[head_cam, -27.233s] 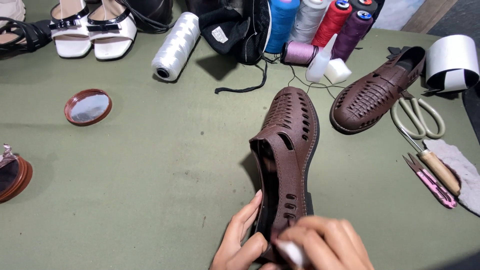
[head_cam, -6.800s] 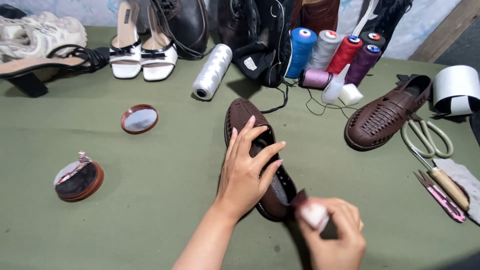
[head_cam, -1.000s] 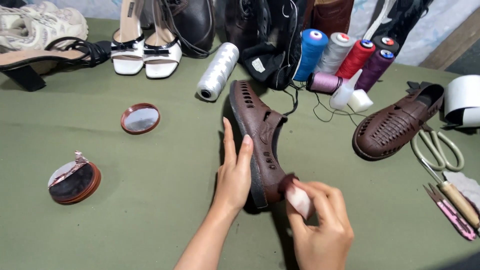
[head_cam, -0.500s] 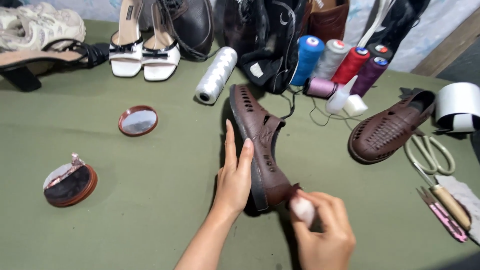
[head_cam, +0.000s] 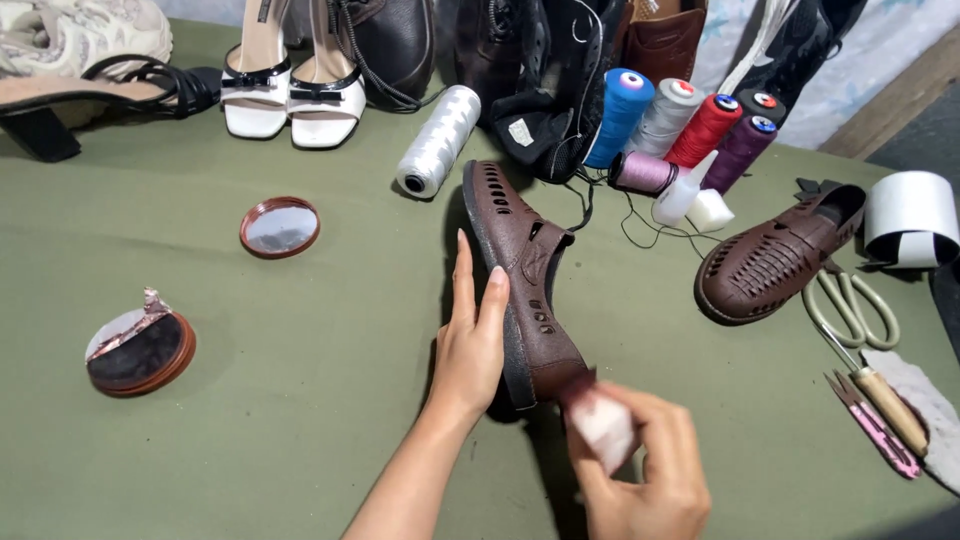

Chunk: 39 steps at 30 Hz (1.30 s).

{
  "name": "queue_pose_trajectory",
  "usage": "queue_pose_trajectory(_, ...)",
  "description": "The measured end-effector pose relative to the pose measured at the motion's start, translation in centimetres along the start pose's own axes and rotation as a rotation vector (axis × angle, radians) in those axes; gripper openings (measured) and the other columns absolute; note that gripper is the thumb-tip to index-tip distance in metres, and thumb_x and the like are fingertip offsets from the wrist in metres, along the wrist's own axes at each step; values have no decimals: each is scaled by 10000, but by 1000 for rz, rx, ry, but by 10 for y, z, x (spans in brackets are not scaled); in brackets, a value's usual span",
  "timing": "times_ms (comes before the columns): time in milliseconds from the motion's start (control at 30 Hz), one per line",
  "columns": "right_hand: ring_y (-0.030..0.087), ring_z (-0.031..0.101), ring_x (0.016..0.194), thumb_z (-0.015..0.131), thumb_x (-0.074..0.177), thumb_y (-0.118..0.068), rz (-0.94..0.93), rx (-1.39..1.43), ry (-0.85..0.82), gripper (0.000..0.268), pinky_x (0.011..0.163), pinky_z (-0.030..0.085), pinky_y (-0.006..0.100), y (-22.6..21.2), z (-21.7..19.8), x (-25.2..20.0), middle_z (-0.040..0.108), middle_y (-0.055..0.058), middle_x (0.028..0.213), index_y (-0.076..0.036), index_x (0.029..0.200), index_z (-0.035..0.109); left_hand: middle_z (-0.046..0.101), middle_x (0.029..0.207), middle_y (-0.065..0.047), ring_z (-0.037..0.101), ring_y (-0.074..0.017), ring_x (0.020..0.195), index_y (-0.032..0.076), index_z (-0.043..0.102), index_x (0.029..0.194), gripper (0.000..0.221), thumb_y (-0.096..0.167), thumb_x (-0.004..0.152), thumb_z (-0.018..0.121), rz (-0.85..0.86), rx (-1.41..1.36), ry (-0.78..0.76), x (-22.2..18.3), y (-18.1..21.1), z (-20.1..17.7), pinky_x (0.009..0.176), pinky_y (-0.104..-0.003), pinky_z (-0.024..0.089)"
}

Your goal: Polishing a brown leather sandal with a sponge and brown shoe polish at a workbench.

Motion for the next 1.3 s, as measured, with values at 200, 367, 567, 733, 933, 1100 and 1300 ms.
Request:
queue_pose_trajectory(200,180,637,908,786,799,-75,-189,90,-63,231,842,484,262,-24,18,7,684,28,988,-98,1015,708,294,1716,87,368,-279,1527,494,98,1618,794,640,867,310,3,7,14,1,1,-2,1224,-430,268)
queue_pose_trajectory(367,115,606,791,792,768,-94,-72,42,-89,127,708,461,211,-1,19,-13,693,-60,865,-160,850,722,249,1732,117,372,-269,1527,497,82,1617,810,649,850,296,-13,5,-2,0,0,-1,1218,-440,271)
queue_pose_trajectory(567,136,670,879,807,788,-41,-137,80,0,228,819,488,232,-29,4,16,705,23,976,-120,995,754,261,1727,115,324,-251,1550,478,99,1621,798,641,865,295,0,15,28,1,1,-2,1233,-432,225)
queue_pose_trajectory(733,112,615,804,797,845,-158,-130,8,-32,76,691,460,211,-7,18,-13,676,-40,890,-153,877,728,261,1728,117,367,-298,1521,509,68,1615,804,645,856,294,-36,22,6,1,-1,-1,1225,-449,249)
queue_pose_trajectory(933,116,662,852,832,812,-83,-101,33,31,185,743,489,229,-39,-5,23,710,8,958,-141,976,769,259,1728,97,329,-279,1543,483,74,1624,810,644,862,297,-22,3,9,-1,1,-1,1236,-442,231)
queue_pose_trajectory(1100,170,623,912,769,882,-210,-210,-7,-225,178,793,486,294,-36,37,42,655,1,996,-173,1054,744,339,1698,90,400,-315,1498,489,93,1626,816,659,847,270,-45,0,-14,-3,1,-1,1212,-446,283)
queue_pose_trajectory(1300,218,618,875,758,874,-220,-132,29,-332,129,778,468,351,-33,89,87,656,4,943,-170,993,743,415,1667,106,483,-357,1432,518,108,1615,775,644,861,236,-46,19,-28,-2,-1,-1,1168,-447,350)
Point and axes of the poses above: each hand's wrist, its own x-axis towards the middle knuckle, its own z-axis out of the palm, y = z × x, the point moved 10 cm from there along x, towards the middle knuckle
